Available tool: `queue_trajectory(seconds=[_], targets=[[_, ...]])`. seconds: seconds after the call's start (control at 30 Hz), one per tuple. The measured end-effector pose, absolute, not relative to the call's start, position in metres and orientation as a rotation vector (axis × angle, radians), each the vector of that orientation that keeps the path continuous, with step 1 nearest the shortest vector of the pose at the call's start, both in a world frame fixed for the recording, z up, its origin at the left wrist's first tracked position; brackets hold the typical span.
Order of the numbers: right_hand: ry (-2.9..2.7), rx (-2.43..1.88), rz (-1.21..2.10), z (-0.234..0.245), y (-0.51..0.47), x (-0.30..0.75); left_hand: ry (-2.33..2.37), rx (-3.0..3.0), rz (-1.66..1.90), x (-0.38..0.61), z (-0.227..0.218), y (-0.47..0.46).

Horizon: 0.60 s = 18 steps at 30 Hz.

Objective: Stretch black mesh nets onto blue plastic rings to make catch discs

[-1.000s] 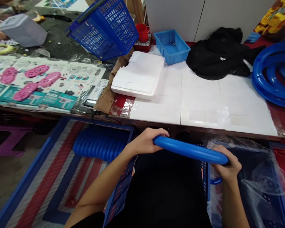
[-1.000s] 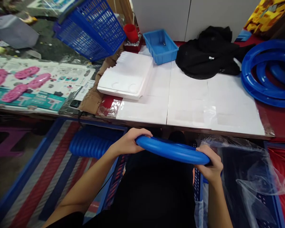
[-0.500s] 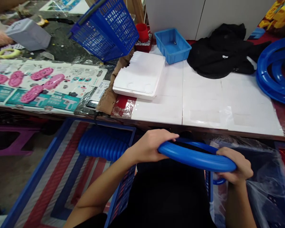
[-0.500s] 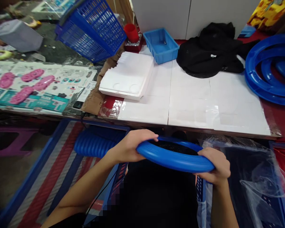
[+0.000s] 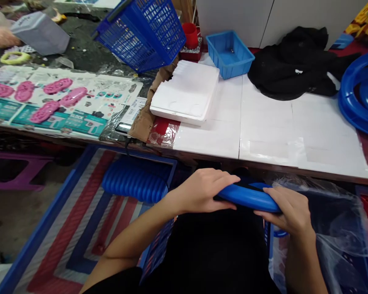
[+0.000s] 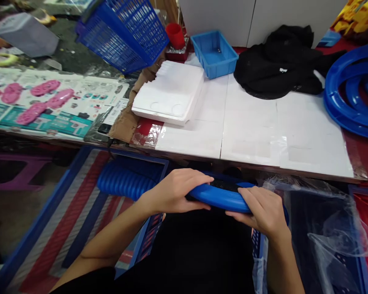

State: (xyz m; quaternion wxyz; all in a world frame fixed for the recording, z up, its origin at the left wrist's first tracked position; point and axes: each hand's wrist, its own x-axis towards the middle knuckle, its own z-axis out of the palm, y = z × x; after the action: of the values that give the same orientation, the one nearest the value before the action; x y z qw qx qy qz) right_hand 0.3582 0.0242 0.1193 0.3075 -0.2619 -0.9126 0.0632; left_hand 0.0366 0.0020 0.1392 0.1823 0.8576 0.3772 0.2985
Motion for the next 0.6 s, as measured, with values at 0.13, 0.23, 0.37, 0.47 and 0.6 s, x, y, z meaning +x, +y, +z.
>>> queue_trajectory(seconds=[0.13, 0.23, 0.37, 0.47, 0.6], targets=[[-2.294, -0.687, 0.206, 0.100, 0.029, 0.375, 0.973, 2.241, 0.968, 0.005, 0.119, 0.005], [-2.304, -0.659, 0.272, 0.095, 0.028, 0.372, 0.946, 2.168, 0.992, -0.007, 0.106, -0.001], [-2.317, -0.694, 0.326, 0.107, 0.026, 0.354, 1.004, 2.113, 1.025, -0.014, 0.098, -0.010], [-2.354, -0.716, 0.312, 0.122, 0.025, 0.341, 1.054, 2.057, 1.001, -0.023, 0.090, -0.014], [-2.415, -0.768, 0.269, 0.138, 0.020, 0.328, 1.029, 1.941, 1.029, -0.033, 0.074, -0.015]])
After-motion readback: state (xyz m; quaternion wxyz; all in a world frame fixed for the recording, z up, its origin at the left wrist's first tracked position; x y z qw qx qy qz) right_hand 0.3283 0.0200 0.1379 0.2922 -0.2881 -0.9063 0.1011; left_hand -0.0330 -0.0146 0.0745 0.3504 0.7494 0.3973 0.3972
